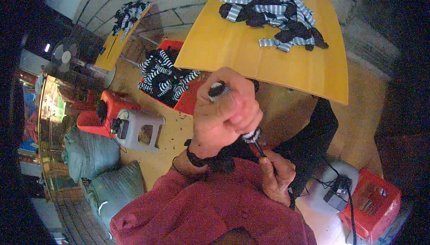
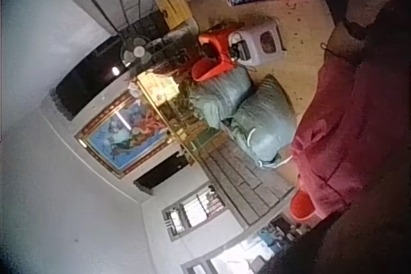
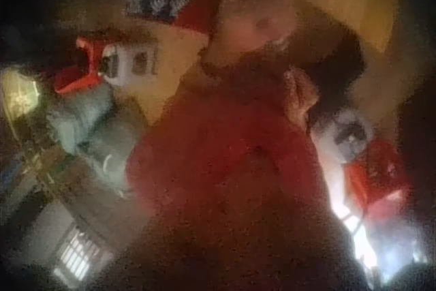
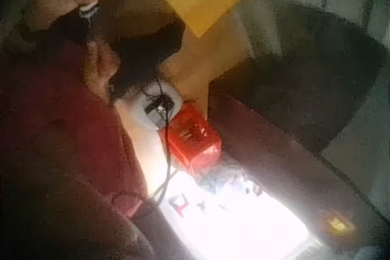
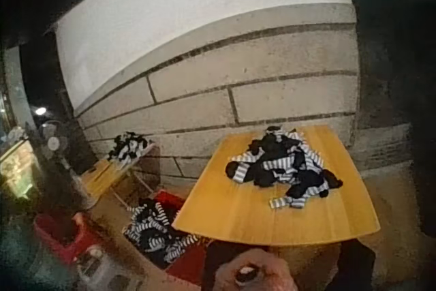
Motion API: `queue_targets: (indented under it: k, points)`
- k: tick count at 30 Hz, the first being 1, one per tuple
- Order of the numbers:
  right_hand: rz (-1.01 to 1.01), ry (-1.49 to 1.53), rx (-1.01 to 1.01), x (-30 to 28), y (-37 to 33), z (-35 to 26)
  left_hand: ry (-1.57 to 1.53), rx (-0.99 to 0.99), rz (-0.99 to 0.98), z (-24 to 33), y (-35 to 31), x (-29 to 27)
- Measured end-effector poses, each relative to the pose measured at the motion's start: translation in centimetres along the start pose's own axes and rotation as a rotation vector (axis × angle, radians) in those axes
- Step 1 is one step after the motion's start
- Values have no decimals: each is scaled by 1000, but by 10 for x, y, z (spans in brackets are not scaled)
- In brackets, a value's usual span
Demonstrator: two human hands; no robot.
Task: Turning small striped fabric tubes inside out using a long thin stick tool.
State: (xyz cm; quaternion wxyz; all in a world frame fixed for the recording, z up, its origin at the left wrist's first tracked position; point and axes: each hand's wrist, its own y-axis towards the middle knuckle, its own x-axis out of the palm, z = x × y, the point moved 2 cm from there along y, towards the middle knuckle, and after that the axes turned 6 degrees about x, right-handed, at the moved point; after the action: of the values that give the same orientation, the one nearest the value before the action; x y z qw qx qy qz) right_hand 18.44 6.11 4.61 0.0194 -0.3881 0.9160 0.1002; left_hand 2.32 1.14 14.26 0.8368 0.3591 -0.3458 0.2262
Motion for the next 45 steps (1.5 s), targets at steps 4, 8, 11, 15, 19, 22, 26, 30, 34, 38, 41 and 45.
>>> queue_targets:
  k: [4,8,11,15,19,22,26,30,34,38,41,45]
  points:
    - [-37,-30,8,-8,-6,10,-84,-43,7,-7,-11,10]
    - [-14,35,19,-8,-12,17,-62,22,6,-21,-24,14]
    - [38,-68,-164,-9,3,2,134,-391,168,-36,-43,19]
    - [-10,73,23,-7,5,0,169,-355,26,-47,-45,-1]
    - [-1,79,126,-10,8,2,348,-180,-75,-41,-25,-2]
    - [-40,-7,161,-10,2,9,101,-108,72,-24,-4,8]
    - [-42,47,155,-4,-1,4,21,-136,63,-12,4,-2]
    - [-29,-18,150,-7,-7,9,48,-185,76,-15,2,-6]
    - [10,22,118,-5,-5,15,-98,-207,119,-41,-19,-6]
    - [-162,387,380,-7,0,3,-80,-304,149,-37,-25,-3]
    - [-369,833,681,-8,6,3,30,-344,146,-34,-25,3]
    - [-299,748,593,-1,9,-2,142,-269,77,-30,-21,0]
